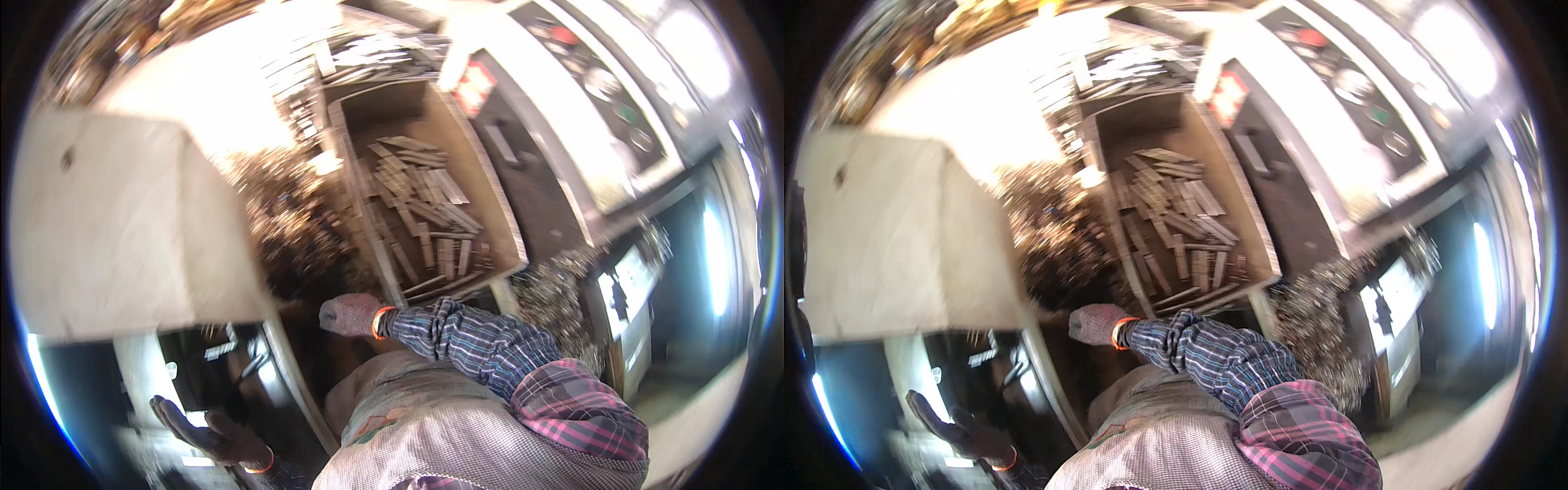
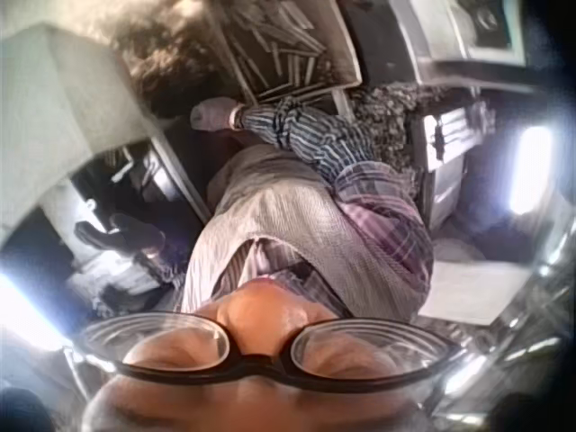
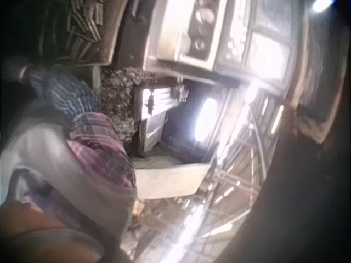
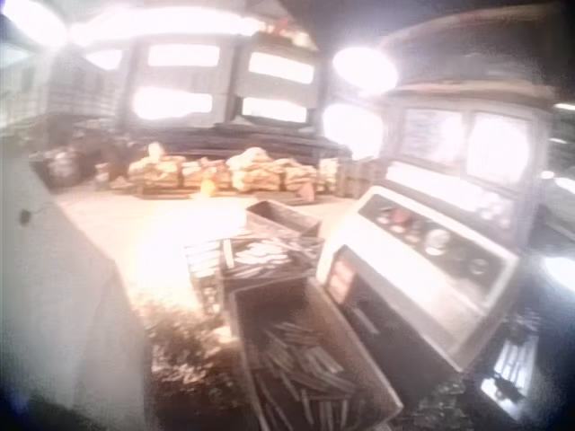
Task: The person repeatedly loads metal rods into a lathe chuck, operates the machine controls, and removes finished parts. They place the finished parts into a nearby bin and continue the cycle with new rods.
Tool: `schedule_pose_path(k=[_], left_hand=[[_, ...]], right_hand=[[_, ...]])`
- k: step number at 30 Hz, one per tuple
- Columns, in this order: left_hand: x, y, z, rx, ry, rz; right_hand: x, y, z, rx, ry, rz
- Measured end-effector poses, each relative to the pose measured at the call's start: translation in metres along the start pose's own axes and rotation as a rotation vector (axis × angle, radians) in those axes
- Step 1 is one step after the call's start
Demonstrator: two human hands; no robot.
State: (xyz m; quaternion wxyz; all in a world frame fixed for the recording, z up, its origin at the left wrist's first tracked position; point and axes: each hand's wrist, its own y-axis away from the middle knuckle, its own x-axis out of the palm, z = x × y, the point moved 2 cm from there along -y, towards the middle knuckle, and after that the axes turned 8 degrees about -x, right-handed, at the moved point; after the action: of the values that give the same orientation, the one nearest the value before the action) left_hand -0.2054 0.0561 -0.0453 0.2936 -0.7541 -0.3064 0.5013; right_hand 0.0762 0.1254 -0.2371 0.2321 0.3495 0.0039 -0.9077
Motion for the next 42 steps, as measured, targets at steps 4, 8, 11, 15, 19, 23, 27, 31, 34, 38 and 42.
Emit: schedule_pose_path(k=[4,8,11,15,19,23,27,31,34,38,42], left_hand=[[0.051,-0.013,-0.066,0.038,0.242,0.08],[0.077,-0.013,-0.156,0.227,0.554,0.173],[0.08,0.006,-0.233,0.38,0.686,0.248],[0.066,0.049,-0.35,0.519,0.97,0.399],[0.042,0.097,-0.489,0.828,1.252,0.506],[0.023,0.157,-0.622,1.055,1.444,0.664],[0.018,0.225,-0.707,1.199,1.492,0.675],[0.04,0.29,-0.759,1.561,1.116,1.1],[0.063,0.328,-0.811,1.865,0.632,1.083],[0.081,0.34,-0.891,1.52,0.7,0.642],[0.114,0.353,-0.954,1.41,0.468,0.768]], right_hand=[[-0.071,0.114,-0.003,0.258,-0.133,-0.251],[-0.124,0.26,-0.003,0.337,-0.203,-0.692],[-0.15,0.383,-0.016,0.438,-0.007,-1.165],[-0.161,0.55,-0.062,0.776,0.076,-1.855],[-0.163,0.672,-0.123,1.364,0.158,-1.867],[-0.172,0.711,-0.174,1.722,-0.18,-1.372],[-0.177,0.728,-0.183,1.581,-0.305,-1.324],[-0.175,0.733,-0.175,1.509,-0.026,-1.388],[-0.172,0.726,-0.173,1.528,-0.076,-1.346],[-0.177,0.716,-0.171,1.627,-0.103,-1.163],[-0.187,0.718,-0.166,1.659,-0.17,-1.129]])
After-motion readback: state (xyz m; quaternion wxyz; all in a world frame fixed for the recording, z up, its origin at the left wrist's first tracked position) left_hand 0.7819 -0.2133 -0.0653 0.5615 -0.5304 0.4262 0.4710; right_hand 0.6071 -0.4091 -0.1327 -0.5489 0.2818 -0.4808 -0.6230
